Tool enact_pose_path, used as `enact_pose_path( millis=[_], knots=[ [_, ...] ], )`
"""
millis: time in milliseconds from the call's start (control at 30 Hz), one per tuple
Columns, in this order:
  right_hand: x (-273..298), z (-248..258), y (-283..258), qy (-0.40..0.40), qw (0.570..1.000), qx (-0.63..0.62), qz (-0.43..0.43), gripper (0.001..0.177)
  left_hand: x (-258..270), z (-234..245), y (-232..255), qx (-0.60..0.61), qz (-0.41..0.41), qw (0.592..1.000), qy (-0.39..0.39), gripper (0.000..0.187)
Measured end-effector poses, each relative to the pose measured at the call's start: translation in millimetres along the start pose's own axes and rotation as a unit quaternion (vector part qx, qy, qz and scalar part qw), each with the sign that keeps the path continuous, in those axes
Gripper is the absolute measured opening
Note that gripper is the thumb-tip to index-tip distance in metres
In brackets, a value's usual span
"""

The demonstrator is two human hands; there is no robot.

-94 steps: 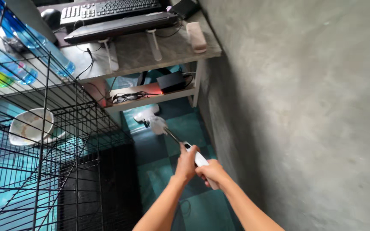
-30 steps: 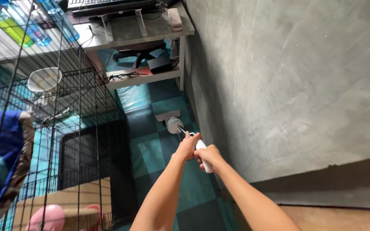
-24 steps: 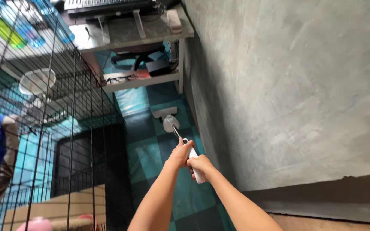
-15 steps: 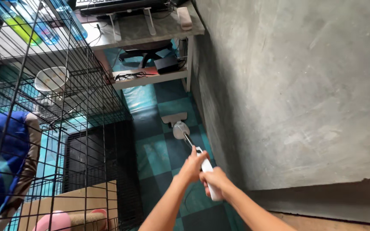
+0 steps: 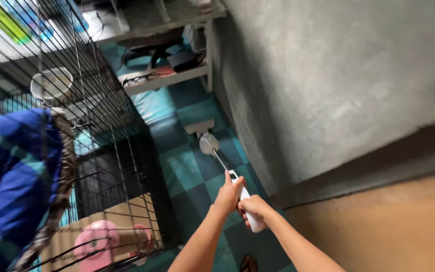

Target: The person cleans a pet cage area using a steam mop. They first mop the tiled floor around the cage, then remove the cage's bottom tray and steam clean it thoroughly before placing it back.

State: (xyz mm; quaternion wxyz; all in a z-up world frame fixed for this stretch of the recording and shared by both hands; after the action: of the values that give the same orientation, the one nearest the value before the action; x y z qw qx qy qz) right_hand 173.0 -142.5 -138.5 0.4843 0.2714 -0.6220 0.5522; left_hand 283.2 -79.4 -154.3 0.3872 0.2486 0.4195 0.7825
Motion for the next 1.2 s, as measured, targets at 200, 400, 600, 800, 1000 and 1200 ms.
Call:
enact_pose_path(
  millis=[200, 400, 600, 800, 1000, 1200],
  knots=[
    [103, -26, 54, 0.002, 1.000, 0.008, -0.029, 0.006, 90, 2, 56, -0.039, -0.026, 0.999, -0.008, 0.051],
    [157, -7, 89, -0.078, 0.996, 0.015, -0.038, 0.016, 145, -9, 115, 0.014, 0.043, 0.998, -0.039, 0.052],
    [115, 5, 60, -0.082, 0.996, 0.002, -0.026, 0.013, 103, 5, 101, -0.012, -0.043, 0.999, -0.002, 0.054],
    [51, -28, 13, -0.100, 0.994, 0.033, -0.022, 0.009, 40, 26, 22, -0.079, -0.024, 0.996, 0.043, 0.027],
    [59, 4, -38, -0.153, 0.984, 0.092, -0.020, 0.014, 14, 46, 51, -0.050, 0.006, 0.996, 0.069, 0.040],
    [90, 66, -71, -0.122, 0.971, 0.205, 0.025, 0.009, 6, 38, 111, -0.011, 0.051, 0.992, 0.112, 0.048]
  ],
)
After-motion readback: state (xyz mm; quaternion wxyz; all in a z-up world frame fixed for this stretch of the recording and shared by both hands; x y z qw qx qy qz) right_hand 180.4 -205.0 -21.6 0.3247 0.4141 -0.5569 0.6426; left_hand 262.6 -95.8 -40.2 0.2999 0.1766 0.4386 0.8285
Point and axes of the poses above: each hand's wrist, its own x-axis away from the middle knuckle, its own z-axis out of the back of the hand, y = z × x, the point moved 5 cm from there along -x, towards the middle knuckle, and after that the axes turned 9 degrees about x, right-handed, at the moved point
